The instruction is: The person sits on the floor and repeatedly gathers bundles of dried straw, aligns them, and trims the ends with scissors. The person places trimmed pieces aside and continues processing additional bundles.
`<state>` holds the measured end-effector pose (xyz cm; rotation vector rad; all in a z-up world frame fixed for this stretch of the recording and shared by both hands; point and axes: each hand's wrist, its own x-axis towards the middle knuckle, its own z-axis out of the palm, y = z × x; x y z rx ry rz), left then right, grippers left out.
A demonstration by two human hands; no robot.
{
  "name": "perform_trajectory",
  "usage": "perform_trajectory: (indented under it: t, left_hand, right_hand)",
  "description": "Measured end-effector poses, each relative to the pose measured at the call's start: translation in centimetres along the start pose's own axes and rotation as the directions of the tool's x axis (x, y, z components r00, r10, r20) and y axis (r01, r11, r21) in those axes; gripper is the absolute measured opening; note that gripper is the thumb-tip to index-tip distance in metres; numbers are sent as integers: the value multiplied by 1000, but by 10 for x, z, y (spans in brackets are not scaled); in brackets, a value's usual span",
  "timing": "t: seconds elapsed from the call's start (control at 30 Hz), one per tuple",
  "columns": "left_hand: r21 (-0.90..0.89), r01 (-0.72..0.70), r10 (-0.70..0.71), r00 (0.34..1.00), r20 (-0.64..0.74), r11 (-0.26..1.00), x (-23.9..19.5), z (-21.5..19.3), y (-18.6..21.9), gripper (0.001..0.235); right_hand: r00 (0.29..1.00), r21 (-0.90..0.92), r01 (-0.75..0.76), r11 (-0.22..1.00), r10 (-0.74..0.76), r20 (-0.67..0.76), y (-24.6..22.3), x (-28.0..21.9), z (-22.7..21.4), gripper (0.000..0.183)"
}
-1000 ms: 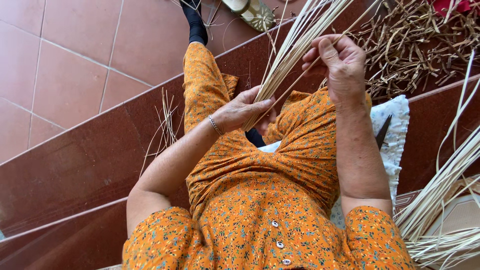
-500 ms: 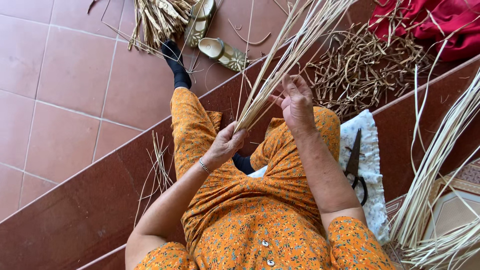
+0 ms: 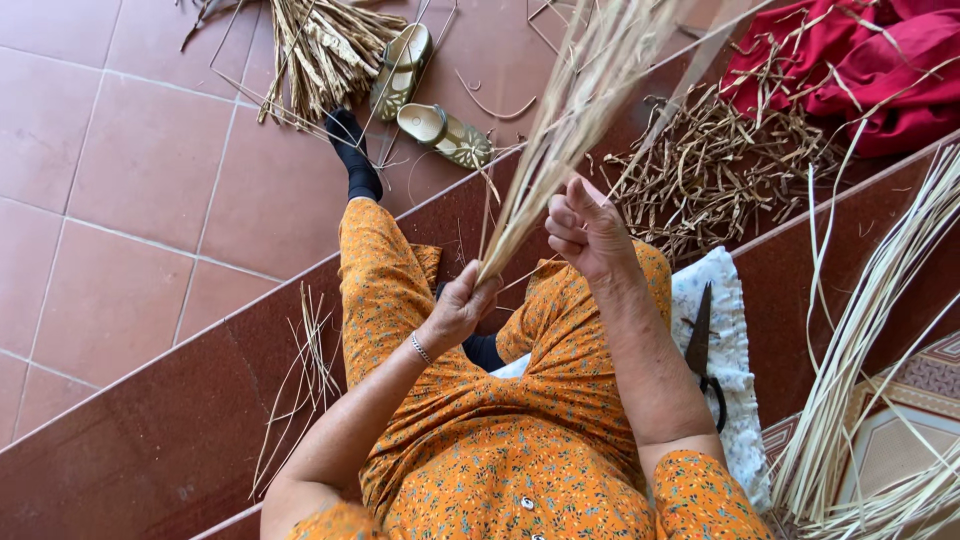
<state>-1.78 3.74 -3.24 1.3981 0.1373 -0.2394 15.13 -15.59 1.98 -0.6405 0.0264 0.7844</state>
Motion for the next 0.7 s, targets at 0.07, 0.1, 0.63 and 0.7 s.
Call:
perform_trajectory:
  t: [0.07,0.1,0.63,0.7]
  left_hand:
    - [136,-5,-1,999,49,991,-2,-1,5,10]
    - [203,-10,-5,997,71,979,-3,-3,7,10]
    - [776,-89,-105,975,196,625,30,-49,-2,22]
    - [868,-407,353,886,300,285,51,-51,-8,20]
  right_hand:
    - [996,-49,-19,999,23,87,-7,5,-3,85]
    - [991,-74,-28,997,38,129,-8,7,-3,90]
    - [991,-694,127,709,-116,63,0,1,7,24]
    - [987,-792,157,590,-126,102,2,9,10,21]
